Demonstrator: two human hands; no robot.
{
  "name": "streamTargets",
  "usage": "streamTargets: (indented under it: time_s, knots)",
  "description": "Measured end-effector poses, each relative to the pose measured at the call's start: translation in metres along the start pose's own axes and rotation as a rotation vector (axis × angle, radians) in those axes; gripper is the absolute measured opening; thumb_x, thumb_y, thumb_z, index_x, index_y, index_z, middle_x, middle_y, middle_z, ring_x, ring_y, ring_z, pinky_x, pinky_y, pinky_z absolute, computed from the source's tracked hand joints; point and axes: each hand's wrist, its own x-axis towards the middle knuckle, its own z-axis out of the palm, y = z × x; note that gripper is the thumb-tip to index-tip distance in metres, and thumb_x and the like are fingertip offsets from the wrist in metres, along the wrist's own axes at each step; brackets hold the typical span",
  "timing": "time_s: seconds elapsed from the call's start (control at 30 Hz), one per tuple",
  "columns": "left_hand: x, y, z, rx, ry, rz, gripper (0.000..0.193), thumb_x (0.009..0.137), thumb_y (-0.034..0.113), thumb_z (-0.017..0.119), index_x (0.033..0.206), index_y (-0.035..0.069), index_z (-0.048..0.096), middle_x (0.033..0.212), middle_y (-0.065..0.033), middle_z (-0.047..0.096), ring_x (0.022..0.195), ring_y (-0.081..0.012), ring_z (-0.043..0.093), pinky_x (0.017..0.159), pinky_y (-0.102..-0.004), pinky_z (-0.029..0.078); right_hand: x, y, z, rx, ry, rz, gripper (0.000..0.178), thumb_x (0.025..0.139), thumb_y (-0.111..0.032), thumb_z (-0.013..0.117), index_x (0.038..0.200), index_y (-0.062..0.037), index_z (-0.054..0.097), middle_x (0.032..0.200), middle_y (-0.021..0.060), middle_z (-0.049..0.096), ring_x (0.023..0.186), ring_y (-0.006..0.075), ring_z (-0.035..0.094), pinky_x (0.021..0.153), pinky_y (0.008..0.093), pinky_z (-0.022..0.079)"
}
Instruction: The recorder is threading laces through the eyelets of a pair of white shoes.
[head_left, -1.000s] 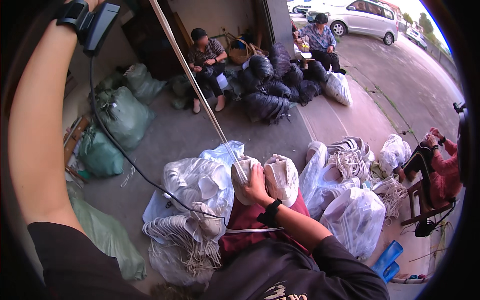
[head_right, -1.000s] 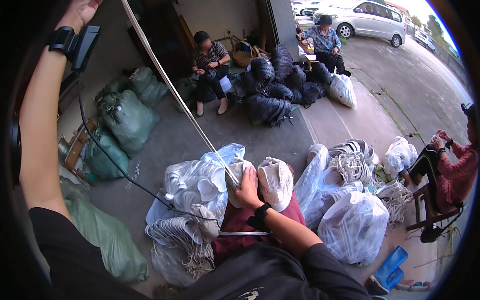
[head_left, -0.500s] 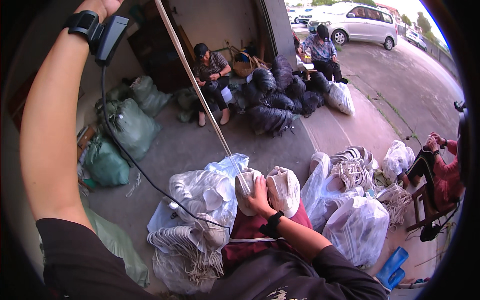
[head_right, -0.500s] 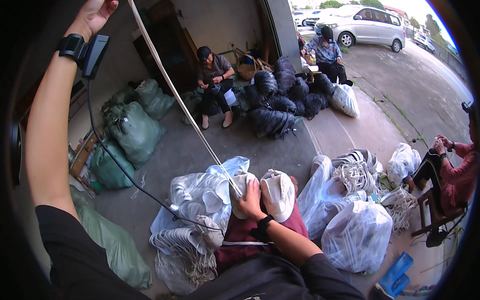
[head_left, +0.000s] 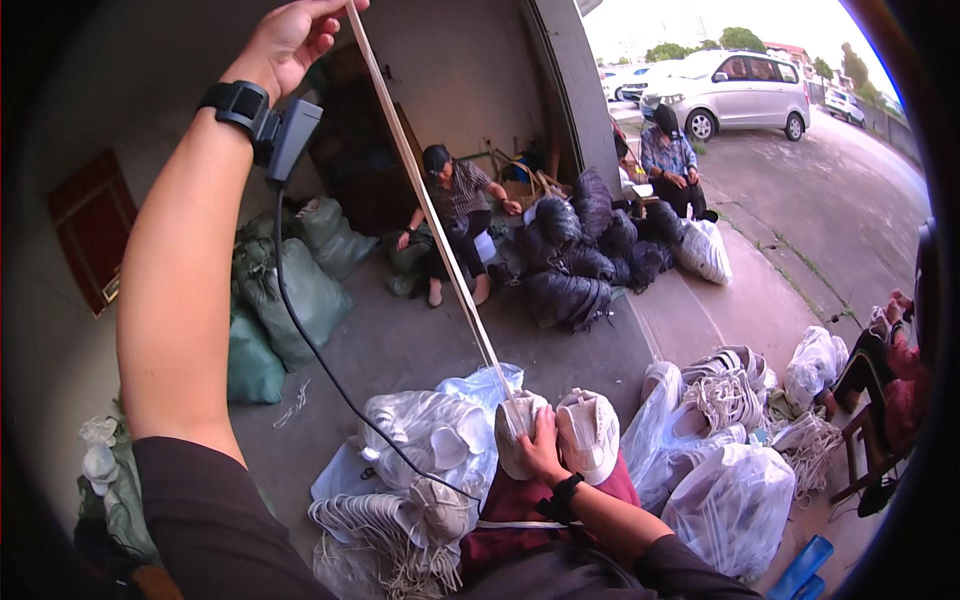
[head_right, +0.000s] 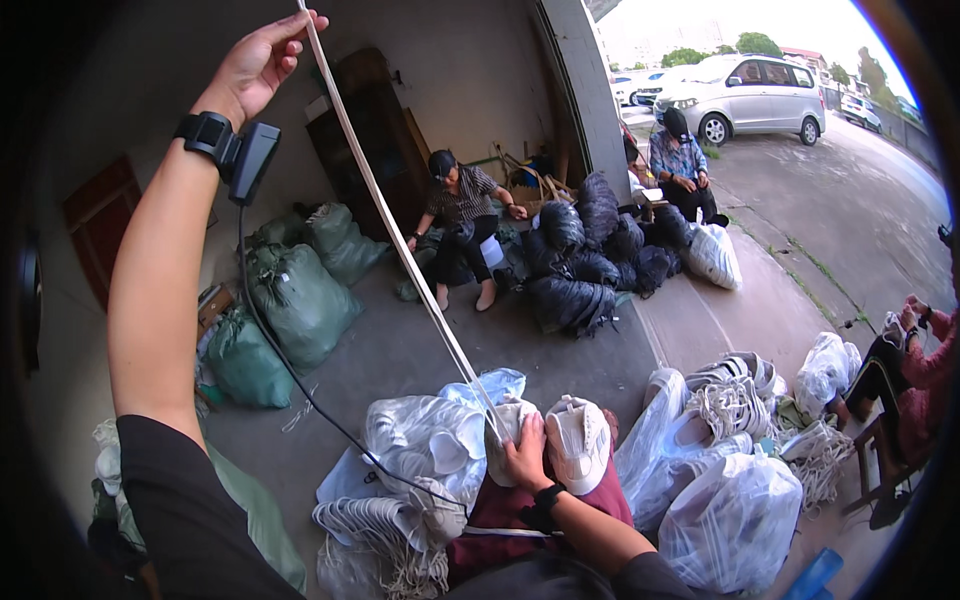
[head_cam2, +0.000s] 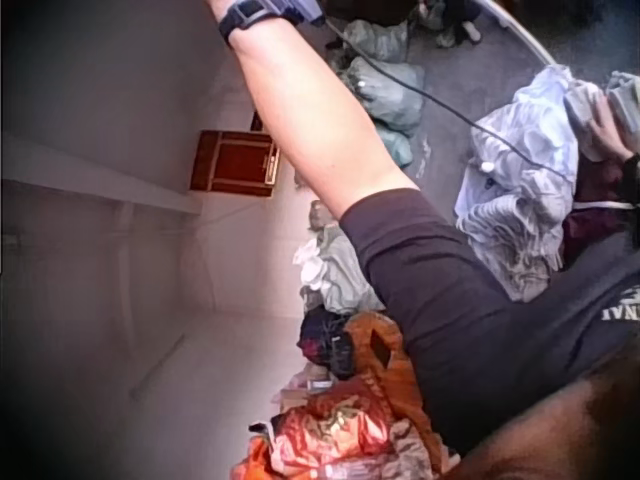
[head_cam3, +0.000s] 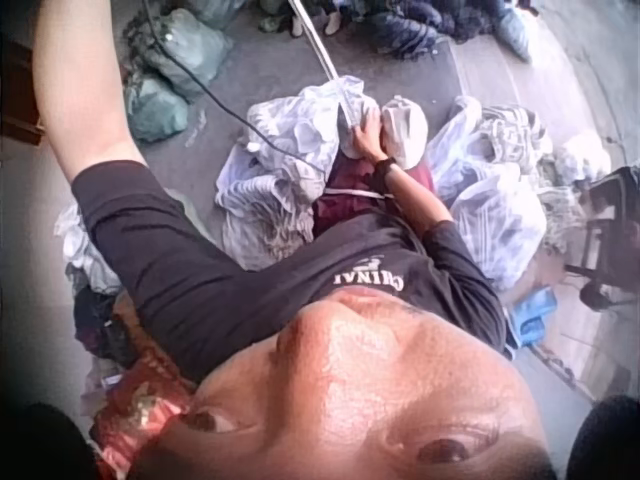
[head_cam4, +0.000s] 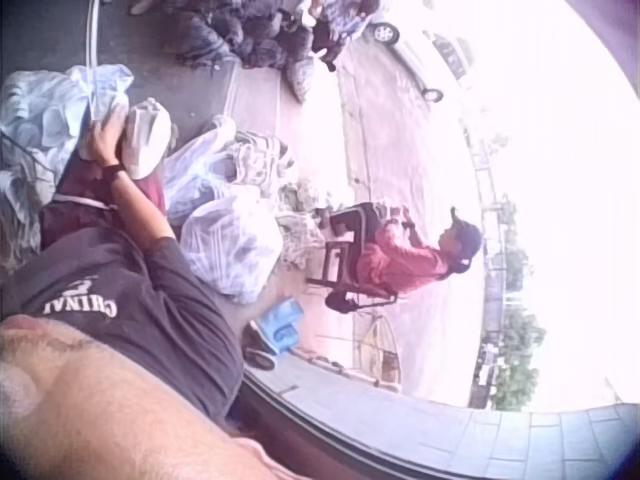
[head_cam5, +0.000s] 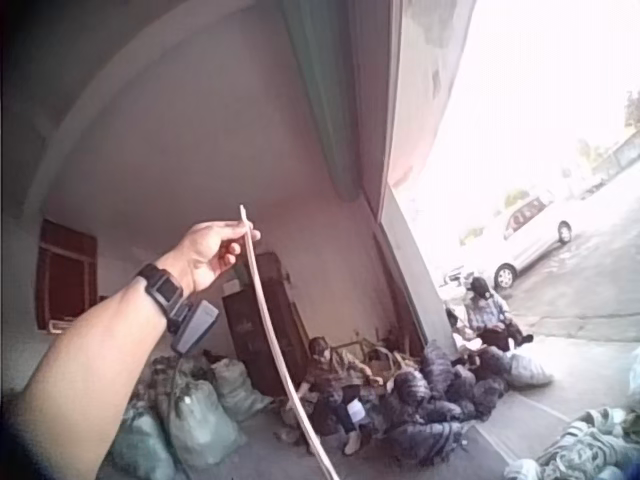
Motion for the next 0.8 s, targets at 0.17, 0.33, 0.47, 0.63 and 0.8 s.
streamTargets:
  time_s: [0.17, 0.33, 0.47, 0.63, 0.8]
  knots:
    - [-0.014, 0.019, 0.014, -0.046, -0.01, 0.005, 0.022, 0.094, 0.022, 0.065, 0.11, 0.008, 0.069, 0.101, 0.002, 0.069, 0.07, 0.0007, 0.049, 0.061, -0.0126, 0.046, -0.013, -0.012, -0.008, -0.115, -0.01, 0.032, 0.082, 0.084, -0.014, 0.059, 0.149, 0.0071, 0.014, 0.156, 0.0279, 0.011, 0.147, 0.0389, 0.006, 0.12, 0.0426, 0.004]
    - [-0.02, 0.033, 0.014, -0.057, -0.006, -0.018, 0.023, 0.094, 0.022, 0.065, 0.112, 0.008, 0.068, 0.101, 0.0009, 0.07, 0.068, 0.0004, 0.049, 0.06, -0.0131, 0.045, -0.017, -0.023, -0.012, -0.043, 0.022, 0.038, 0.081, 0.089, -0.025, 0.06, 0.149, 0.0072, 0.014, 0.155, 0.0285, 0.012, 0.147, 0.0394, 0.006, 0.119, 0.0436, 0.004]
    - [-0.024, 0.035, 0.017, -0.085, 0.01, -0.046, 0.022, 0.094, 0.02, 0.064, 0.112, 0.007, 0.067, 0.103, -0.0001, 0.07, 0.068, 0.0001, 0.048, 0.059, -0.0139, 0.044, -0.026, -0.018, -0.015, -0.049, 0.04, 0.017, 0.079, 0.088, -0.022, 0.059, 0.147, 0.0093, 0.017, 0.154, 0.0303, 0.015, 0.146, 0.0404, 0.009, 0.119, 0.0447, 0.006]
    - [-0.024, 0.038, 0.018, -0.102, -0.012, -0.05, 0.022, 0.094, 0.02, 0.063, 0.113, 0.008, 0.067, 0.104, -0.0006, 0.069, 0.069, -0.0004, 0.048, 0.059, -0.0143, 0.043, -0.024, -0.01, -0.013, -0.141, 0.059, -0.04, 0.076, 0.087, -0.02, 0.058, 0.145, 0.0114, 0.02, 0.151, 0.0329, 0.019, 0.145, 0.042, 0.013, 0.119, 0.0458, 0.007]
    - [-0.025, 0.044, 0.012, -0.095, -0.014, -0.046, 0.022, 0.094, 0.02, 0.063, 0.113, 0.008, 0.067, 0.105, -0.0006, 0.069, 0.069, -0.0003, 0.048, 0.059, -0.0144, 0.043, -0.024, -0.026, -0.013, -0.078, 0.073, -0.006, 0.077, 0.09, -0.025, 0.057, 0.146, 0.0114, 0.019, 0.153, 0.0312, 0.018, 0.145, 0.041, 0.012, 0.119, 0.0453, 0.008]
